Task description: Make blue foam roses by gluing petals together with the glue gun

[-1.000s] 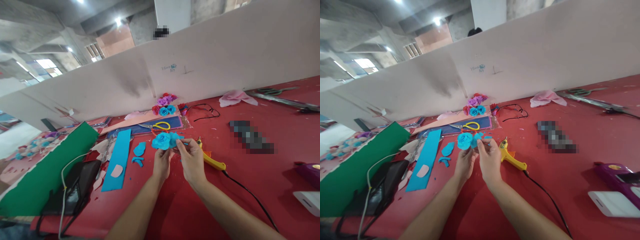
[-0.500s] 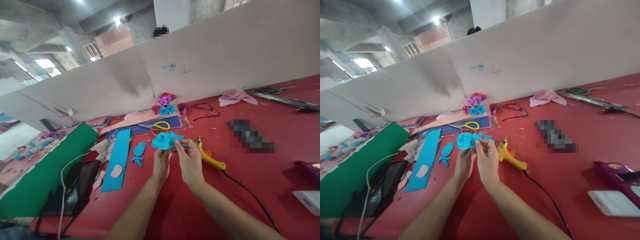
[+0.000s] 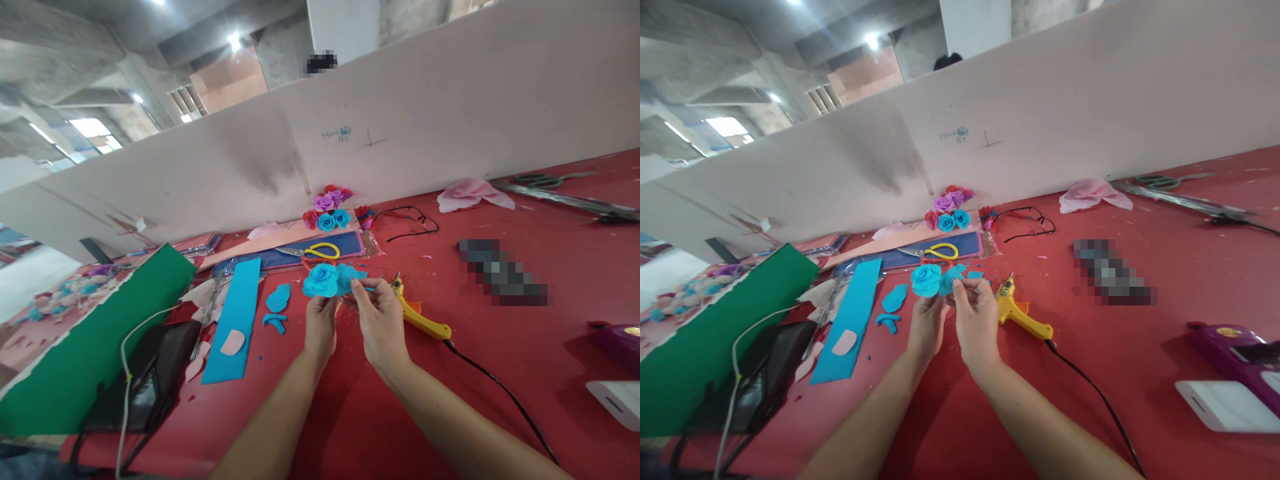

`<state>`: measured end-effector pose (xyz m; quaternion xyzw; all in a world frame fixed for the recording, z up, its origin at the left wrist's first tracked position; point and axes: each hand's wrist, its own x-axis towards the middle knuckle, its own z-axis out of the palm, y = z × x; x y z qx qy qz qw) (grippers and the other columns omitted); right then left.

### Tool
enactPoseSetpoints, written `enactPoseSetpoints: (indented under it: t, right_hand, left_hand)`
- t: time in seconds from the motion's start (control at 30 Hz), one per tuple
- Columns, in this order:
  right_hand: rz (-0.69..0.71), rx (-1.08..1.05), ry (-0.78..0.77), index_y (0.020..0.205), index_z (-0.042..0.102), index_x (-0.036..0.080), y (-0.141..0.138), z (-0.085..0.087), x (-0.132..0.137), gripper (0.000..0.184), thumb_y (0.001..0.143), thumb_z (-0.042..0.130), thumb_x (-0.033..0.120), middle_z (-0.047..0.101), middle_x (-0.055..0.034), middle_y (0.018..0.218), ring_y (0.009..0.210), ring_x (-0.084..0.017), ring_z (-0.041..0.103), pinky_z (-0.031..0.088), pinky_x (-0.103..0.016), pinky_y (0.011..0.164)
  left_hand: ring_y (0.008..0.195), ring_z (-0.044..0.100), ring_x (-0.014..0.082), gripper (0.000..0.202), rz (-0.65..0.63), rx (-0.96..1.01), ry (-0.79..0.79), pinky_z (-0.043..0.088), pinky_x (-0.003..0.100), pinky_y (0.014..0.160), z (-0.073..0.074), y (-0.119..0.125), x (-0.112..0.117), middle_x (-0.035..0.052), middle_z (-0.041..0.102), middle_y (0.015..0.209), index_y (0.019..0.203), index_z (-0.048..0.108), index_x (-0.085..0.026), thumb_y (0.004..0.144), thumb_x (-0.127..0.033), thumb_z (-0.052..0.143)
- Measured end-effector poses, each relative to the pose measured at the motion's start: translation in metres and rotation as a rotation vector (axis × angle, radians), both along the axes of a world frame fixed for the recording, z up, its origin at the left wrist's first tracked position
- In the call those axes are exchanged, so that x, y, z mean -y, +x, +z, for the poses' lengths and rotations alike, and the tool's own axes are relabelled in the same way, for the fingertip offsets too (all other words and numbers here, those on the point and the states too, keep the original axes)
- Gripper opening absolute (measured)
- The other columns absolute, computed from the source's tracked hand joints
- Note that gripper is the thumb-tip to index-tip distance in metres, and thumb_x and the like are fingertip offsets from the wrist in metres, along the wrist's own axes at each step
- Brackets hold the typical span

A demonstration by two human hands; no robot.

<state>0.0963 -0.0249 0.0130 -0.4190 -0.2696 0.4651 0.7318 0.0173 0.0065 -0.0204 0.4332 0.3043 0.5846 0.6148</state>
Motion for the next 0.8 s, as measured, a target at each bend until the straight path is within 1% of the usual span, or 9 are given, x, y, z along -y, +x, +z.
enactPoseSetpoints:
  t: [0.33, 0.57, 0.7, 0.8]
  right_hand:
    - [0.014, -0.003, -0.006, 0.080, 0.055, 0.021, -0.0017, 0.0025, 0.0018, 0.019, 0.077, 0.065, 0.037, 0.067, -0.0005, 0.074, 0.069, -0.017, 0.066, 0.055, -0.034, 0.069]
    - [0.017, 0.008, -0.002, 0.081, 0.055, 0.021, -0.0033, 0.0027, 0.0016, 0.020, 0.077, 0.064, 0.038, 0.067, -0.0008, 0.076, 0.070, -0.017, 0.065, 0.053, -0.035, 0.072]
    - [0.003, 0.085, 0.001, 0.082, 0.055, 0.021, -0.0033, 0.0009, 0.0025, 0.019, 0.079, 0.062, 0.038, 0.066, -0.0011, 0.078, 0.072, -0.016, 0.064, 0.051, -0.034, 0.073]
    - [0.000, 0.174, -0.017, 0.083, 0.056, 0.022, -0.0029, 0.0005, 0.0038, 0.019, 0.080, 0.059, 0.040, 0.066, -0.0009, 0.077, 0.070, -0.016, 0.062, 0.049, -0.032, 0.070]
  left_hand:
    - [0.101, 0.059, 0.0233, 0.025, 0.004, -0.034, 0.020, 0.042, 0.037, 0.091, -0.0013, 0.0012, 0.0023, 0.0061, 0.069, 0.103, 0.099, 0.069, -0.020, 0.076, -0.028, 0.065]
    - [0.103, 0.059, 0.0241, 0.025, -0.002, 0.009, -0.008, 0.041, 0.038, 0.092, -0.0009, 0.0017, 0.0007, 0.0073, 0.069, 0.104, 0.095, 0.070, -0.018, 0.073, -0.030, 0.067]
    - [0.103, 0.059, 0.0254, 0.027, 0.031, 0.027, -0.042, 0.042, 0.039, 0.092, 0.0011, 0.0031, 0.0008, 0.0082, 0.069, 0.102, 0.091, 0.070, -0.017, 0.069, -0.032, 0.071]
    - [0.102, 0.060, 0.0258, 0.027, 0.051, 0.039, -0.032, 0.042, 0.040, 0.093, 0.0023, 0.0038, 0.0015, 0.0081, 0.070, 0.100, 0.089, 0.070, -0.017, 0.066, -0.031, 0.073]
